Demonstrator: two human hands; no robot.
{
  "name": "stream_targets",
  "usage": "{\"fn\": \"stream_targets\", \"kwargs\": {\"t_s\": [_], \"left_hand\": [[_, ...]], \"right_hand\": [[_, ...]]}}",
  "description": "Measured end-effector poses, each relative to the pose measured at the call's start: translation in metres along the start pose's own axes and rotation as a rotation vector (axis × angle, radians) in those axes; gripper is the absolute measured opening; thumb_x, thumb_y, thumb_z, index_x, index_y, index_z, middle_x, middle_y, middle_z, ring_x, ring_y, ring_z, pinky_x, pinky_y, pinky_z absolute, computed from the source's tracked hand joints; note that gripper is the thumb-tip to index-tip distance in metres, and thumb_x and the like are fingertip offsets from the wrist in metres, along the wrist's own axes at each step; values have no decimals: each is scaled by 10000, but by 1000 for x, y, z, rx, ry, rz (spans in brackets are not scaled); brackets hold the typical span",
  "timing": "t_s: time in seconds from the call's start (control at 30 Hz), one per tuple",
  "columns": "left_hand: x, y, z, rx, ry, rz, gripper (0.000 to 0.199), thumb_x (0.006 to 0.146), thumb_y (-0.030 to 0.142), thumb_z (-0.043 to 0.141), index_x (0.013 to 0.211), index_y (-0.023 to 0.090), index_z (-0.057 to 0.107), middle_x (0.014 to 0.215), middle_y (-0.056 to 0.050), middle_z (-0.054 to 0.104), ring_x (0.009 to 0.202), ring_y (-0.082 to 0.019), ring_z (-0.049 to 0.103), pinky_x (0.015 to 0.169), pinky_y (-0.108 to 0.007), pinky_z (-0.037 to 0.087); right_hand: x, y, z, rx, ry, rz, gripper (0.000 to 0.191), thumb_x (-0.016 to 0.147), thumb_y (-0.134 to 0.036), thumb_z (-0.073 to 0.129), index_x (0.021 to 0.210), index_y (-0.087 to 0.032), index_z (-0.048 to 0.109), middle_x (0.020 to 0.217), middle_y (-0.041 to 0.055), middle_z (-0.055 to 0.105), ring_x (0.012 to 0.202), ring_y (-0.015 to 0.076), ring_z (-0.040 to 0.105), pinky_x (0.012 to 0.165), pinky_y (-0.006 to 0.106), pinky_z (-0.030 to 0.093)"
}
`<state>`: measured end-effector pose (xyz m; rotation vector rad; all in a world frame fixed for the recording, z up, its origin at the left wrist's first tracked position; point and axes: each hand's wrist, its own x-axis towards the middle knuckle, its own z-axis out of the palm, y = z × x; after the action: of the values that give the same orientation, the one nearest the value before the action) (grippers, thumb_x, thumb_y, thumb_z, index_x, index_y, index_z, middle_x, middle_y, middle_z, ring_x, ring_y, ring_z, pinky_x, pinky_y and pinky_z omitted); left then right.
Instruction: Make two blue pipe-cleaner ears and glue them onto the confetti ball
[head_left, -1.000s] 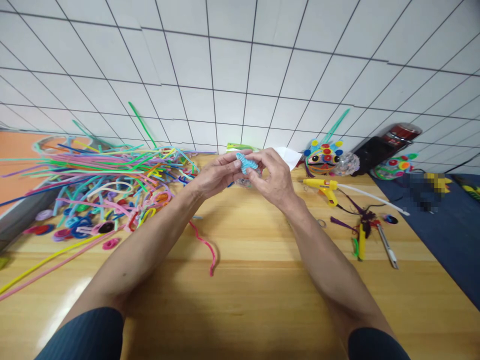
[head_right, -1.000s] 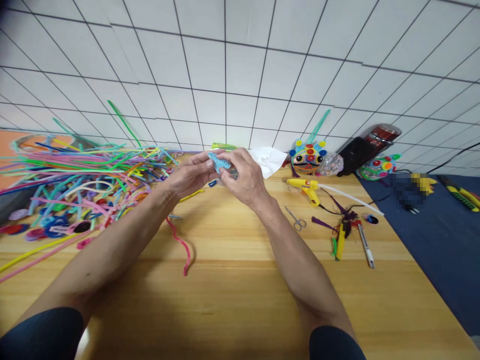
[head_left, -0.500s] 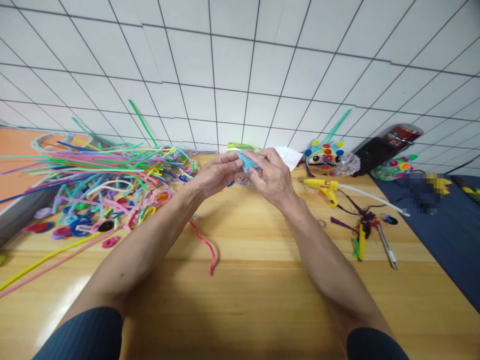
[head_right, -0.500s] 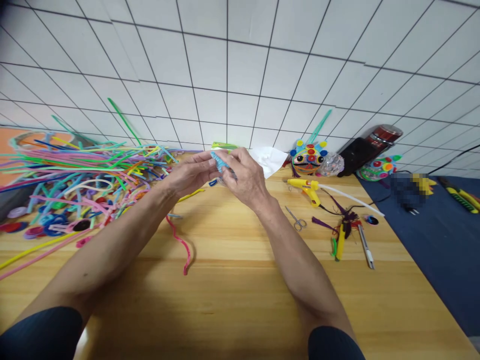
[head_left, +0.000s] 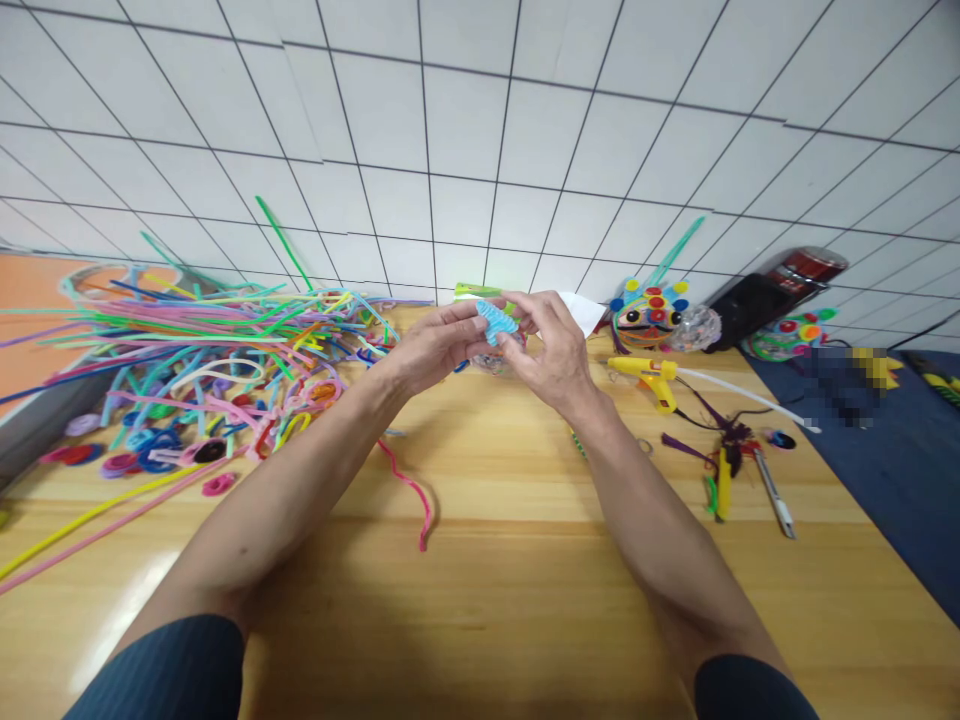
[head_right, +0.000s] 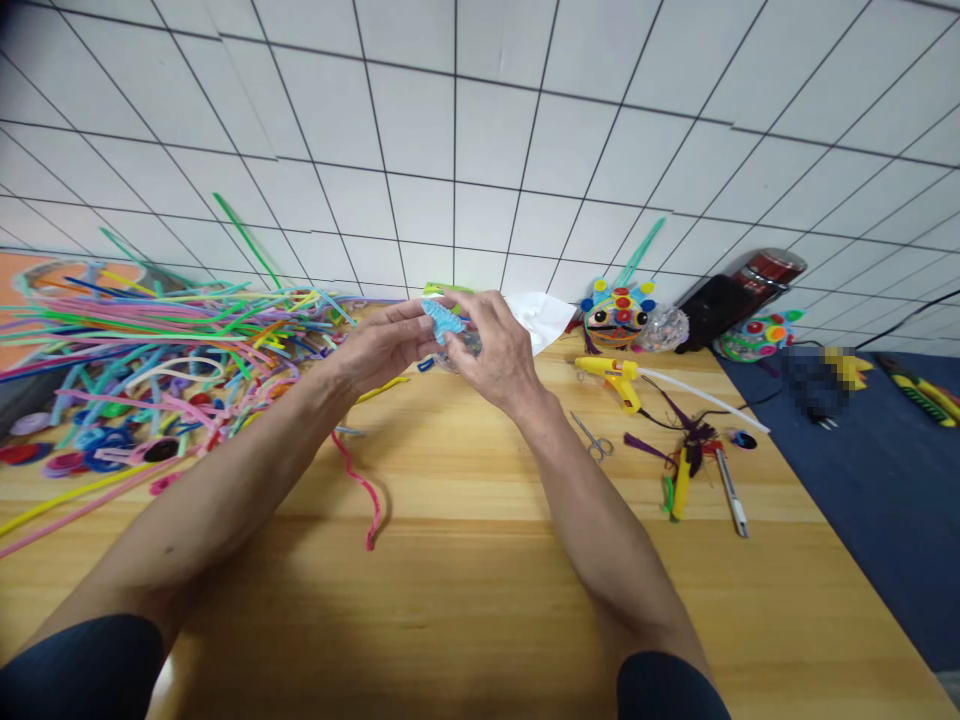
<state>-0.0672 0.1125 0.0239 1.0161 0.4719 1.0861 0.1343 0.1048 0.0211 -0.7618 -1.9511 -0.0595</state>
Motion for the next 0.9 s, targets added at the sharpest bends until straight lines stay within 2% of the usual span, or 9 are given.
{"fn": "stream_targets", "kwargs": {"t_s": [0.37, 0.53, 0.73, 0.9], "left_hand": [[1, -1, -2, -1, 17, 4, 329, 827, 247, 937, 1129, 143, 855, 1171, -136, 865, 1153, -294, 828, 1075, -402, 660], [2, -2, -4, 7, 43, -19, 314, 846, 250, 934, 1133, 153, 853, 1155, -120, 867, 1015, -242, 851, 961, -337, 693], [3, -5, -8, 16, 17, -2, 415, 806, 337, 995, 1166, 179, 861, 1100, -84, 864, 973, -209, 840, 905, -299, 689], [3, -9, -6, 41, 12, 46, 477, 732, 429, 1043, 1114, 192, 885, 1048, -65, 854, 936, -191, 802, 855, -291, 650]], "right_hand": [[-1, 3, 2, -17, 13, -27, 274, 960, -158, 669, 1207, -267, 713, 1148, 83, 745, 1091, 256, 716, 946, 413, 628], [1, 2, 0, 40, -24, 46, 226, 975, -213, 675, 1183, -261, 748, 1110, 78, 766, 1006, 245, 720, 907, 415, 622], [2, 4, -4, 230, -88, 240, 190, 965, -313, 728, 1138, -253, 779, 995, 35, 743, 864, 202, 687, 794, 368, 600], [2, 6, -3, 235, -79, 205, 139, 971, -301, 702, 1066, -241, 784, 963, 37, 720, 854, 200, 677, 770, 362, 583]]}}
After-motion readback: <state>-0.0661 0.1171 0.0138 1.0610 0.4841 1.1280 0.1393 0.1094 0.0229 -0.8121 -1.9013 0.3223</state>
